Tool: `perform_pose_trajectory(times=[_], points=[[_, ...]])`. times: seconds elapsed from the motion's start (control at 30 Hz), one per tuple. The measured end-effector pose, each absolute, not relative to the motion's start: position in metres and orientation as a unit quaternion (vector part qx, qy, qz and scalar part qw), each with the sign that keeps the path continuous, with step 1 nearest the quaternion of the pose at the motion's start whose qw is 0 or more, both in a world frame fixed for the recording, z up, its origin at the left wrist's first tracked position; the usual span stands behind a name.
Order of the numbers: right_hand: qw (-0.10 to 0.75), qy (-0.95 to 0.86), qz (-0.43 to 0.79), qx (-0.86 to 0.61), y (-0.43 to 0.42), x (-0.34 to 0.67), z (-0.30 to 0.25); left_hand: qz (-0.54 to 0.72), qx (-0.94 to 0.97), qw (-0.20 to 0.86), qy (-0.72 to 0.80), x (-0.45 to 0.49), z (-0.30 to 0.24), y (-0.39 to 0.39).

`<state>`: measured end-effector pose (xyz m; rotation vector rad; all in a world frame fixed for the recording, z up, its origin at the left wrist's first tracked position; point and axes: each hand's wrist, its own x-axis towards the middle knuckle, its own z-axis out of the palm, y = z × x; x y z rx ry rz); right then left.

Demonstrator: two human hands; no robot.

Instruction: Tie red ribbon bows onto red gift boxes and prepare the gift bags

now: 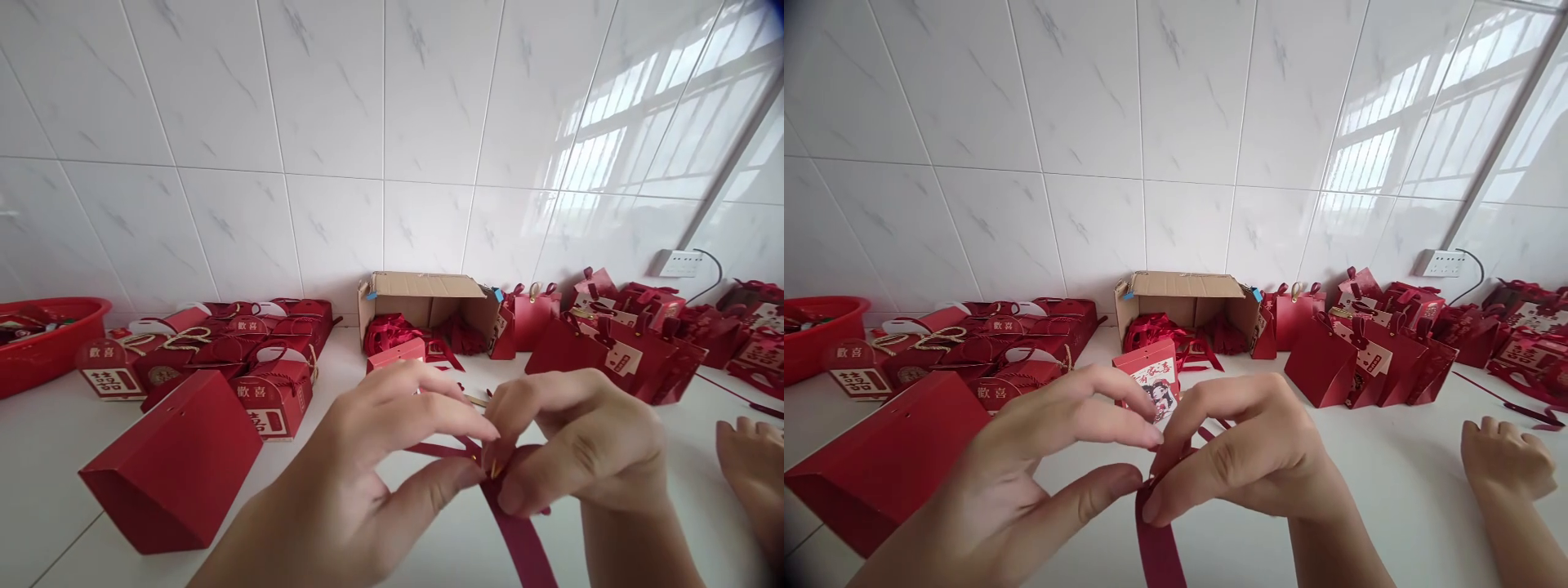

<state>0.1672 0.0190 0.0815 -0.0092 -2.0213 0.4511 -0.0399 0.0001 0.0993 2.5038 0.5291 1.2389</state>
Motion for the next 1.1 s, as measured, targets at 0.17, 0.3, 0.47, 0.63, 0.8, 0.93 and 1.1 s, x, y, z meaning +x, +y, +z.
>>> perform_pose_trajectory(times=[0.17,0.3,0.47,0.63,0.8,0.93,1.1], points=[[0.496,-0.838,0.227,0.025,0.020,0.163,0.081,0.411,0.883,0.177,0.143,-0.041,0.098,0.003],[0.487,-0.840,0.236,0.042,0.022,0.162,0.081,0.402,0.889,0.174,0.136,-0.043,0.100,0.003],[0.493,-0.837,0.232,0.049,0.024,0.158,0.080,0.390,0.892,0.188,0.132,-0.044,0.098,0.004],[0.516,-0.828,0.213,0.047,0.021,0.152,0.081,0.399,0.888,0.185,0.136,-0.045,0.096,0.003],[0.535,-0.829,0.161,0.013,0.019,0.151,0.082,0.441,0.875,0.131,0.148,-0.045,0.096,0.007],[0.576,-0.809,0.121,-0.015,0.021,0.151,0.079,0.500,0.845,0.081,0.169,-0.039,0.091,0.011],[0.608,-0.790,0.066,-0.045,0.027,0.149,0.076,0.575,0.795,0.067,0.180,-0.031,0.088,0.018]])
